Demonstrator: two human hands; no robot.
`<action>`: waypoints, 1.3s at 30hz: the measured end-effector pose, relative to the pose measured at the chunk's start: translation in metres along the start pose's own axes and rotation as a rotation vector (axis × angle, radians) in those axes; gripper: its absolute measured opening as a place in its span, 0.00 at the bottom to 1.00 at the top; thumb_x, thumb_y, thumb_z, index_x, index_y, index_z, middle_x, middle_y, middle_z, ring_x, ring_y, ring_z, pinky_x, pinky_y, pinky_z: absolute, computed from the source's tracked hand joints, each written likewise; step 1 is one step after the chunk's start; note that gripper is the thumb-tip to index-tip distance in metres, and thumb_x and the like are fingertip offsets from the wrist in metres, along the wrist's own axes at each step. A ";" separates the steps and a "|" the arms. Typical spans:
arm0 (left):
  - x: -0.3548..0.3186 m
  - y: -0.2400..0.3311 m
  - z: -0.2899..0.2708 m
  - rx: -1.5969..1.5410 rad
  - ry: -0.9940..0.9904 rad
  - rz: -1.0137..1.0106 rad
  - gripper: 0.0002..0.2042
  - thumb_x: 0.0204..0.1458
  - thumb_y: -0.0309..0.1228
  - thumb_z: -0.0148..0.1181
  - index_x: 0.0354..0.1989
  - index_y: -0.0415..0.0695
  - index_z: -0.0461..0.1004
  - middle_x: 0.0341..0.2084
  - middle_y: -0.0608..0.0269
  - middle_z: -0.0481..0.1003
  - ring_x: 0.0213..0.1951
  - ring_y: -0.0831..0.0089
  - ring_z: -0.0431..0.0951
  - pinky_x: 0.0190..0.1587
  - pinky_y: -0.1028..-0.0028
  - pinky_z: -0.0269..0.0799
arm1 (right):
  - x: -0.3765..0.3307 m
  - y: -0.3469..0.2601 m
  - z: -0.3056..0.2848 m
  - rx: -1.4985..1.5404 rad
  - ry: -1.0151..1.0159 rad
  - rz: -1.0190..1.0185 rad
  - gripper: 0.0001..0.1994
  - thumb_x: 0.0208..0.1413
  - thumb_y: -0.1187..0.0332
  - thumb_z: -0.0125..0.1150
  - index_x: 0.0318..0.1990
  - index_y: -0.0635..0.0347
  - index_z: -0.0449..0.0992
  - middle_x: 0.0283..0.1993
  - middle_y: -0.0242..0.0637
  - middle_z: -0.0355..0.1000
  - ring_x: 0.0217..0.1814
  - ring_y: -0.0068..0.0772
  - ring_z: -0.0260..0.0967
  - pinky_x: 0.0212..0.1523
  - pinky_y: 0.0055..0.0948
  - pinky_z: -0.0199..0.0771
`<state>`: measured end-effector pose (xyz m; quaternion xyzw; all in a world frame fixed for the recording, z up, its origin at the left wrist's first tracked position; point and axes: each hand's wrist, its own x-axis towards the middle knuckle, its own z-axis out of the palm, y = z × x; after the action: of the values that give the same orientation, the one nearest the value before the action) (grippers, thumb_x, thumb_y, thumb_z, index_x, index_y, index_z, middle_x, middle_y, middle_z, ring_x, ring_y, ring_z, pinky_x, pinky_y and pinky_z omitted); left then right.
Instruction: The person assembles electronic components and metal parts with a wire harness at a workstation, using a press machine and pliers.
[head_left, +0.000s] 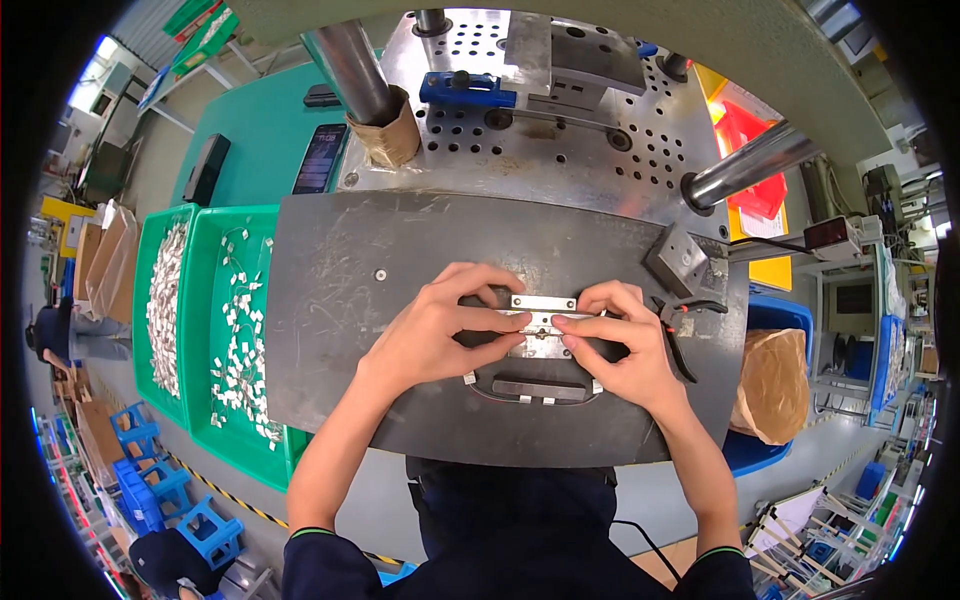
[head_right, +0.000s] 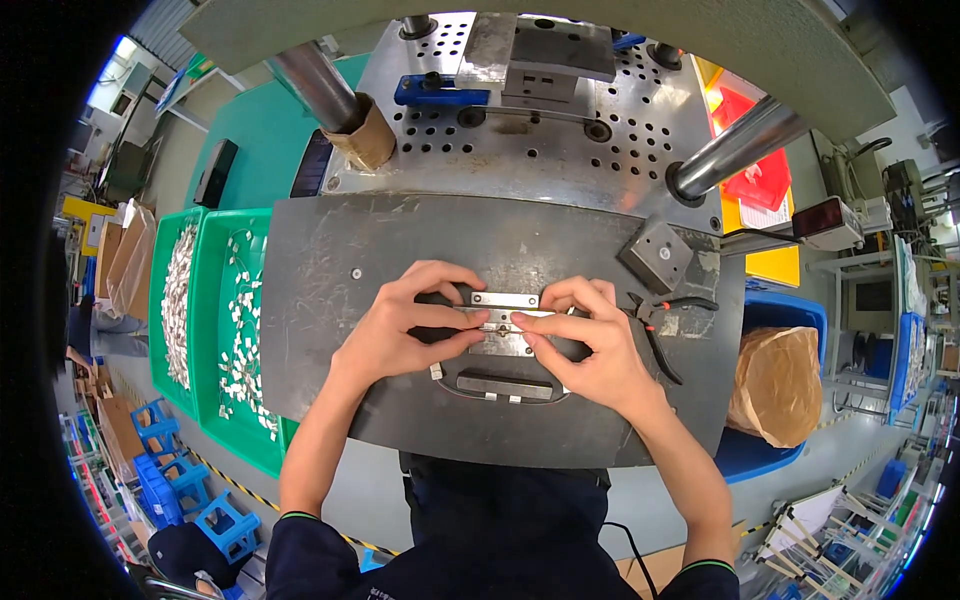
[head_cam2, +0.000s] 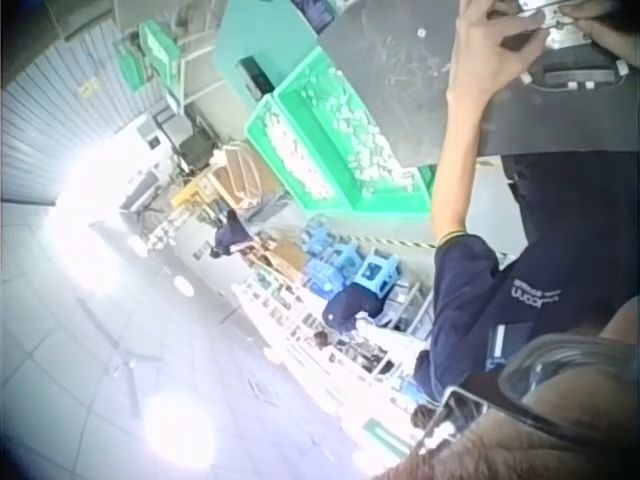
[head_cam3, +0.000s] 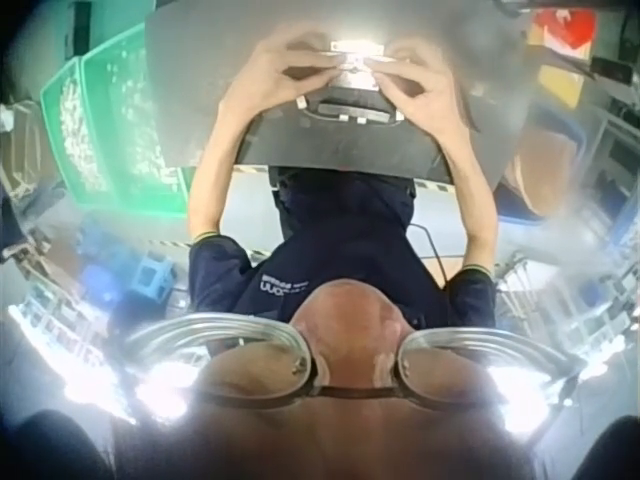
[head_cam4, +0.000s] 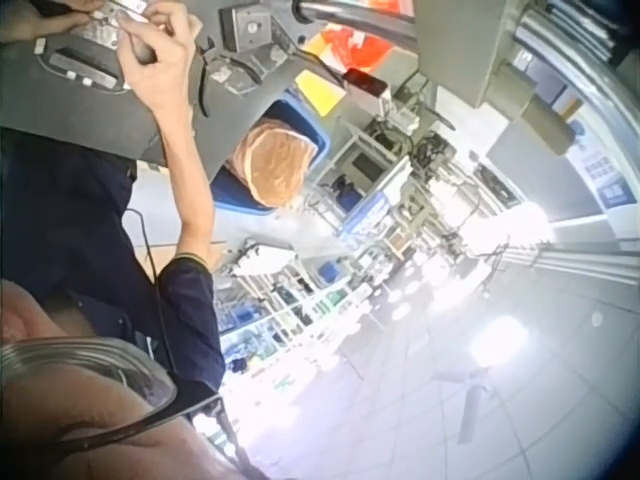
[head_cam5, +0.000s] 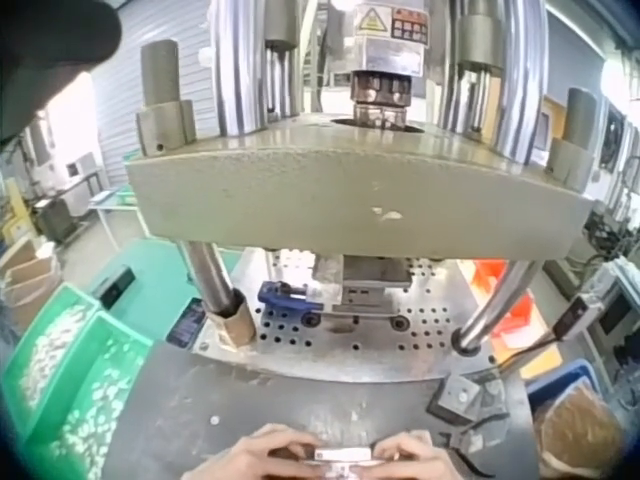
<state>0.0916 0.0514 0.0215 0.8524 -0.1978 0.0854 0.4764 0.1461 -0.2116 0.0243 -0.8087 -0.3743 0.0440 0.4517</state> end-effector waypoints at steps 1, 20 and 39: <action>0.000 0.000 0.000 0.004 0.002 0.000 0.13 0.44 0.23 0.76 0.40 0.46 0.88 0.46 0.68 0.80 0.36 0.71 0.79 0.50 0.66 0.76 | 0.001 -0.001 0.000 0.002 0.000 -0.004 0.13 0.50 0.76 0.76 0.44 0.54 0.90 0.44 0.31 0.74 0.42 0.27 0.69 0.50 0.28 0.65; 0.003 0.012 0.002 -0.326 -0.067 -0.276 0.18 0.52 0.13 0.62 0.50 0.45 0.81 0.48 0.67 0.72 0.27 0.83 0.67 0.28 0.77 0.62 | 0.000 -0.009 0.011 -0.181 0.031 -0.215 0.21 0.46 0.73 0.74 0.50 0.47 0.86 0.56 0.33 0.72 0.56 0.39 0.69 0.58 0.39 0.61; 0.000 0.005 0.009 -0.234 -0.035 -0.164 0.16 0.49 0.16 0.63 0.47 0.44 0.82 0.49 0.67 0.73 0.24 0.83 0.66 0.27 0.79 0.64 | -0.002 -0.010 0.018 -0.226 0.006 -0.277 0.19 0.45 0.73 0.74 0.48 0.47 0.88 0.59 0.33 0.74 0.61 0.42 0.69 0.61 0.45 0.61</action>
<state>0.0891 0.0417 0.0206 0.8057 -0.1445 0.0075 0.5744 0.1321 -0.1969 0.0207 -0.7952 -0.4833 -0.0633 0.3608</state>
